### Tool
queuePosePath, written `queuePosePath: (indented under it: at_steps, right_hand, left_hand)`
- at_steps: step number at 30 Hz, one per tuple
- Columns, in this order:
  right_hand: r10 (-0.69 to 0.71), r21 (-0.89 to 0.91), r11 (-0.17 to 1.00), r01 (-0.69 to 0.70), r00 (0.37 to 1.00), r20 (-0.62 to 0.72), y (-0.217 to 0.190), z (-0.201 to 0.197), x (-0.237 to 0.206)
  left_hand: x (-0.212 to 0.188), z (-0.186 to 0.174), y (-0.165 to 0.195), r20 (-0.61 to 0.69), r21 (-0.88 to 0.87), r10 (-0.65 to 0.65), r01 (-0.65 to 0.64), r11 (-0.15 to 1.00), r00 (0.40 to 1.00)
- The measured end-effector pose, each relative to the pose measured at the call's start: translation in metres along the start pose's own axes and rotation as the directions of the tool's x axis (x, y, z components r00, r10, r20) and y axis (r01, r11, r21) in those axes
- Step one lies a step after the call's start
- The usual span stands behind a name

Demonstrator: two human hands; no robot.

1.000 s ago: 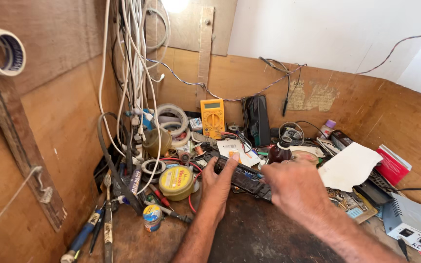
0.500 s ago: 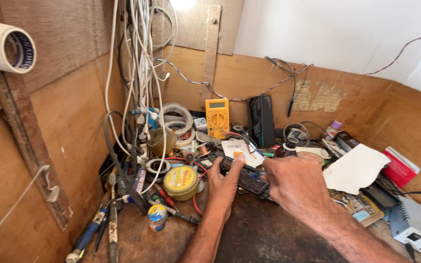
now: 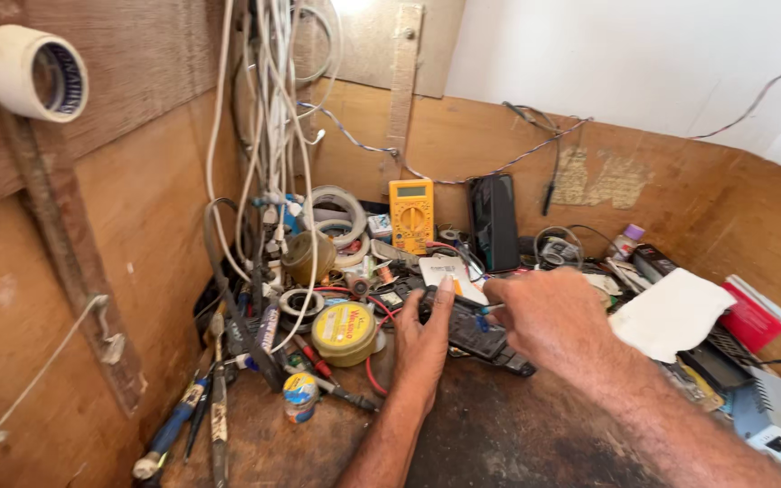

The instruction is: The person works on a disassembled smartphone at a cluttered repair bench, holding the open phone with one hand while using a small hand tool with the other to pry and adjust internal components near the battery. They reposition the phone repeatedly and handle small parts and a bottle on the bench as they continue the repair.

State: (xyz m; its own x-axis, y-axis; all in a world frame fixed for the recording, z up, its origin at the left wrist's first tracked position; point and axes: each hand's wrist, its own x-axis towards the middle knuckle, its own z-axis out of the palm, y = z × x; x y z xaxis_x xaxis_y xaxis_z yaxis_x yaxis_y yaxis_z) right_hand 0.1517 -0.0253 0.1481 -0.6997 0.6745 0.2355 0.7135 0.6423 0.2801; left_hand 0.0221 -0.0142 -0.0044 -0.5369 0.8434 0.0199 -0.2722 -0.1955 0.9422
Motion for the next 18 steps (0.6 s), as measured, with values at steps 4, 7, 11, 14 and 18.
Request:
queuePosePath:
  at_steps: [4, 7, 11, 14, 18]
  right_hand:
    - [-0.075, -0.174, 0.981, 0.091, 0.993, 0.095, 0.004, 0.008, 0.008]
    - [-0.059, -0.295, 0.948, 0.124, 0.973, 0.222, 0.004, 0.011, 0.012]
    - [-0.052, -0.19, 0.976, 0.103, 0.965, 0.258, 0.009, 0.009, 0.012]
    - [-0.068, -0.164, 0.981, 0.108, 0.971, 0.23, 0.013, 0.012, 0.007]
    - [-0.268, -0.192, 0.942, 0.276, 0.961, 0.066, 0.019, 0.024, -0.001]
  left_hand:
    - [-0.001, 0.002, -0.002, -0.057, 0.118, 0.014, -0.007, 0.993, 0.998]
    - [-0.004, 0.002, 0.0, -0.003, -0.032, 0.005, -0.005, 0.999, 1.0]
    - [-0.007, 0.001, 0.007, -0.014, -0.014, 0.025, -0.025, 1.0, 1.0]
    - [-0.009, 0.002, 0.011, 0.057, -0.116, 0.042, -0.036, 0.993, 0.997]
    - [-0.01, 0.001, 0.011, 0.032, -0.094, 0.04, -0.037, 0.995, 0.999]
